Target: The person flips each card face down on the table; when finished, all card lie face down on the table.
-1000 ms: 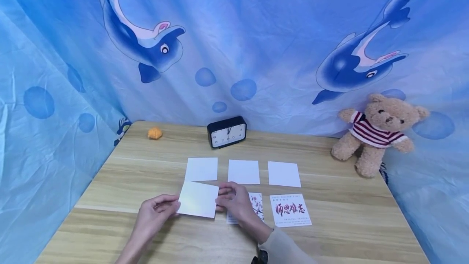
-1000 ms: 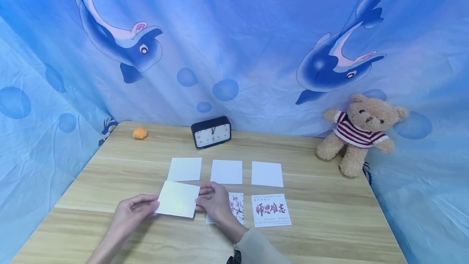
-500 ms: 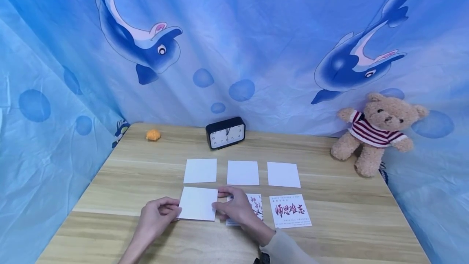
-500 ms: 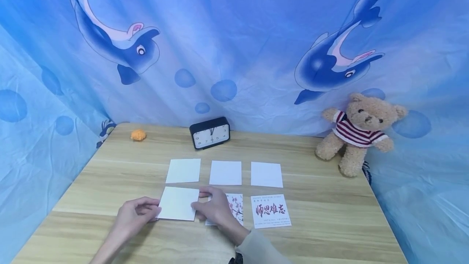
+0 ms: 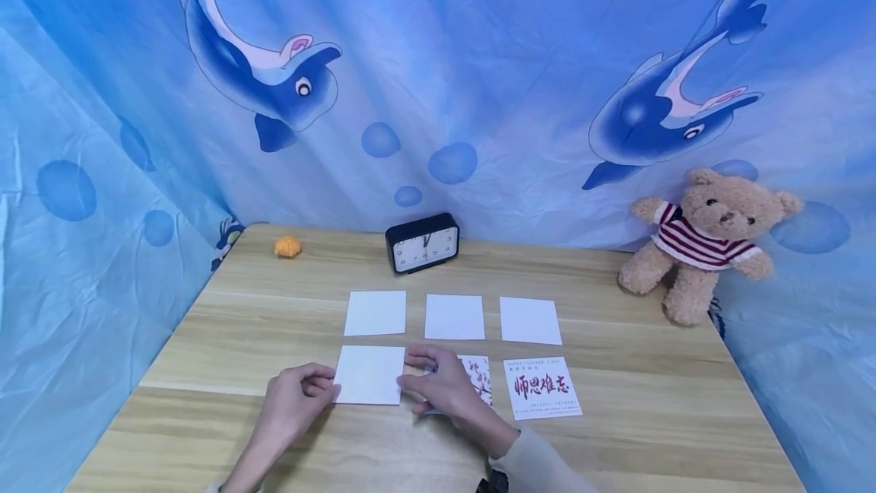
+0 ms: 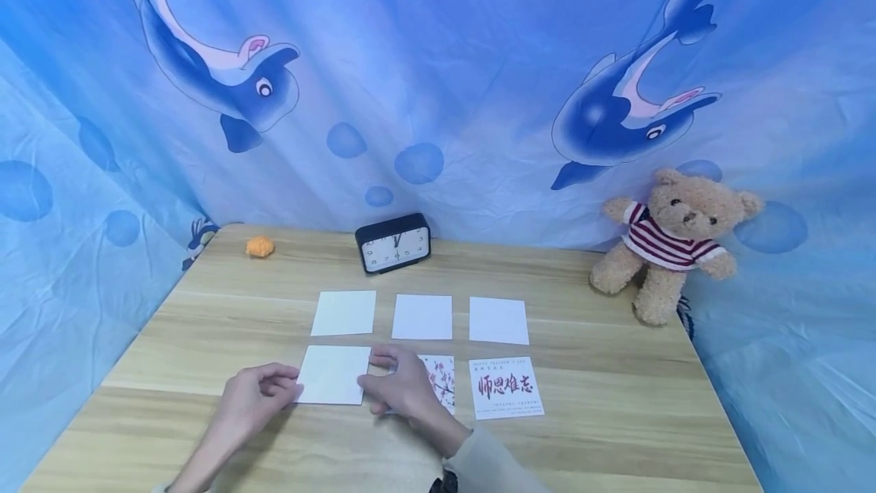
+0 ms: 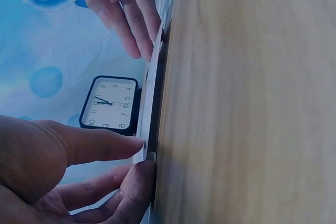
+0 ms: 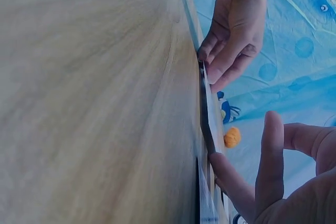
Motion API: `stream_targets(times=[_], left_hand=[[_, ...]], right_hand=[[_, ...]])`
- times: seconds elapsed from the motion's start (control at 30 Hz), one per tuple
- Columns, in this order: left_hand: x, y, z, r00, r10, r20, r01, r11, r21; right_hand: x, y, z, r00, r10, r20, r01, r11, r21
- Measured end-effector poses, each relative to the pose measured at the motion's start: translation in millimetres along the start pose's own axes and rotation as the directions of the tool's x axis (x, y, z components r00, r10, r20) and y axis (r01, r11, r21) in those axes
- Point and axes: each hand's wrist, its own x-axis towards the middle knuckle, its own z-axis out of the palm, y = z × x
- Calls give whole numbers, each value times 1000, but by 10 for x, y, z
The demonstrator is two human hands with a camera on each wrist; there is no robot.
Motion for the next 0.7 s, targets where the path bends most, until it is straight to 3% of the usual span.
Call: stream_targets(times=[0.47,0.7], left_hand=[[2,23,-18,1000,30,5,-30,1000,4],[-22,77,-6,997,60,-44,-60,998,-1]], right_hand=[[-8,10,-67,1000,12,11,-12,1000,4],[-43,24,-121,1000,-4,19,3,1000,26]])
